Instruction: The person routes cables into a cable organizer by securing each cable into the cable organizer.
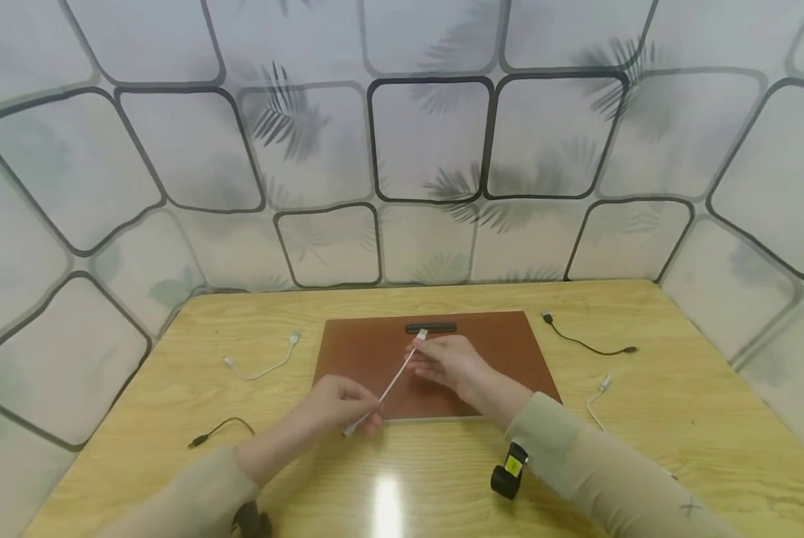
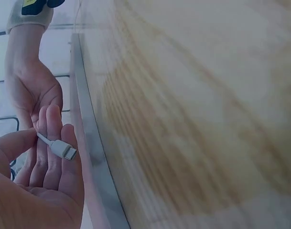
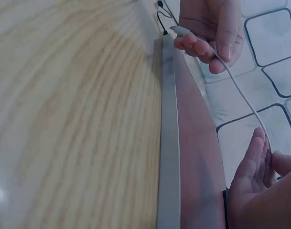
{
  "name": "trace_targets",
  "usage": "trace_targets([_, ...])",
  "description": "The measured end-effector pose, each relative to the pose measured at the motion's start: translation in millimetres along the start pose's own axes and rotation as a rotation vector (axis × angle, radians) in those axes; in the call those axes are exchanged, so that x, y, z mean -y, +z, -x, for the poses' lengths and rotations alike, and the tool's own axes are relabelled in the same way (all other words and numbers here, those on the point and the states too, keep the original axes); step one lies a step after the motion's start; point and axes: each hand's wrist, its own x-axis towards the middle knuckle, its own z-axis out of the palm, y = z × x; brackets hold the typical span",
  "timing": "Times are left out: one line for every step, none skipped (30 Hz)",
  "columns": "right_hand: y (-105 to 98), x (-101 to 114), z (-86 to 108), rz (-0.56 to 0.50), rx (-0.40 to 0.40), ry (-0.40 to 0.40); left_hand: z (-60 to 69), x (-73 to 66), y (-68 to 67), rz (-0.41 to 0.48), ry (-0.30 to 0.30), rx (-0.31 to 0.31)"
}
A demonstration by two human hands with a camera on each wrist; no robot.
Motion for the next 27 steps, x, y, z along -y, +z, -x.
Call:
trace_targets([-1, 1, -1.6, -0.003, 0.0, -0.004, -1.2, -1.4, -0.3, 0.001, -0.002, -0.001])
trace_targets([-1, 2, -3.1, -0.006, -0.001, -0.008, -2.5, -2.5, -0.7, 0.002, -0.002, -0.001])
trace_targets([-2, 3, -4.7, -0.006, -0.002, -0.01, -3.7, -3.5, -1.3, 0.0, -0.002, -0.001])
trace_targets([-2, 4, -6.2, -0.006, -0.001, -0.01, -4.8, -4.5, -2.0, 0.005, -0.003, 0.001])
trace_targets([-2, 5, -7.7, -0.009, 0.001, -0.009, -5.9, -5.2, -2.8, 0.011, -0.006, 0.003])
trace_targets([-3, 7, -9.2, -0.012, 0.003, -0.007, -7.1, -5.7, -3.8, 0.015, -0.007, 0.005])
trace_targets([-3, 8, -10.4, -0.012, 0.003, -0.003, -8.2, -6.2, -4.7, 0.016, -0.006, 0.006])
trace_targets([-3, 9, -11.8, -0.016, 0.002, 0.002, -9.4, -6.7, -5.6, 0.016, -0.009, 0.004])
trace_targets([-4, 10, -13.4, -0.022, 0.001, 0.006, -10.6, -7.1, -6.3, 0.019, -0.009, 0.003])
trace_targets([-4, 10, -14.8, -0.031, -0.001, 0.01, -12.3, -7.3, -6.8, 0.022, -0.009, 0.001])
trace_targets([-5, 10, -16.2, -0.039, -0.002, 0.013, -13.9, -7.4, -7.2, 0.021, -0.008, -0.001])
trace_targets([-5, 11, -17.6, -0.042, -0.006, 0.016, -15.4, -7.7, -7.4, 0.02, -0.005, -0.003])
trace_targets([-6, 10, -19.0, -0.048, -0.011, 0.018, -16.9, -7.8, -7.5, 0.02, -0.003, -0.004])
trace_targets([-7, 10, -20.4, -0.054, -0.014, 0.021, -18.5, -7.7, -7.7, 0.024, 0.0, -0.004])
trace_targets([-7, 10, -21.6, -0.058, -0.017, 0.023, -20.1, -7.7, -7.8, 0.026, 0.007, -0.002])
trace_targets([-8, 11, -22.6, -0.061, -0.019, 0.023, -21.5, -8.0, -8.1, 0.029, 0.008, 0.0])
trace_targets([-8, 11, -23.8, -0.062, -0.02, 0.025, -22.7, -8.4, -8.4, 0.031, 0.008, 0.003])
trace_targets([-9, 11, -24.9, -0.063, -0.022, 0.026, -24.0, -9.1, -8.7, 0.031, 0.006, 0.003])
trace_targets([-9, 11, -26.2, -0.07, -0.023, 0.028, -25.2, -10.2, -9.0, 0.028, 0.004, 0.002])
trace_targets([-10, 12, -27.4, -0.074, -0.023, 0.027, -26.4, -11.3, -9.3, 0.027, -0.001, -0.002])
trace_targets([-10, 13, -28.7, -0.081, -0.025, 0.026, -27.5, -12.9, -9.5, 0.024, -0.008, -0.007])
trace_targets([-10, 13, -29.9, -0.087, -0.027, 0.025, -28.6, -14.6, -9.8, 0.021, -0.017, -0.012])
trace_targets([-10, 14, -31.2, -0.092, -0.029, 0.022, -29.8, -16.1, -9.9, 0.017, -0.022, -0.018])
trace_targets([-11, 15, -32.4, -0.096, -0.031, 0.02, -31.0, -17.6, -10.0, 0.013, -0.029, -0.025])
trace_targets([-11, 16, -33.5, -0.099, -0.031, 0.017, -32.0, -18.9, -10.1, 0.012, -0.035, -0.03])
trace_targets([-11, 17, -34.3, -0.099, -0.032, 0.016, -33.1, -19.8, -10.0, 0.014, -0.042, -0.035])
trace_targets([-11, 17, -35.1, -0.097, -0.032, 0.016, -34.1, -20.4, -9.9, 0.016, -0.047, -0.035])
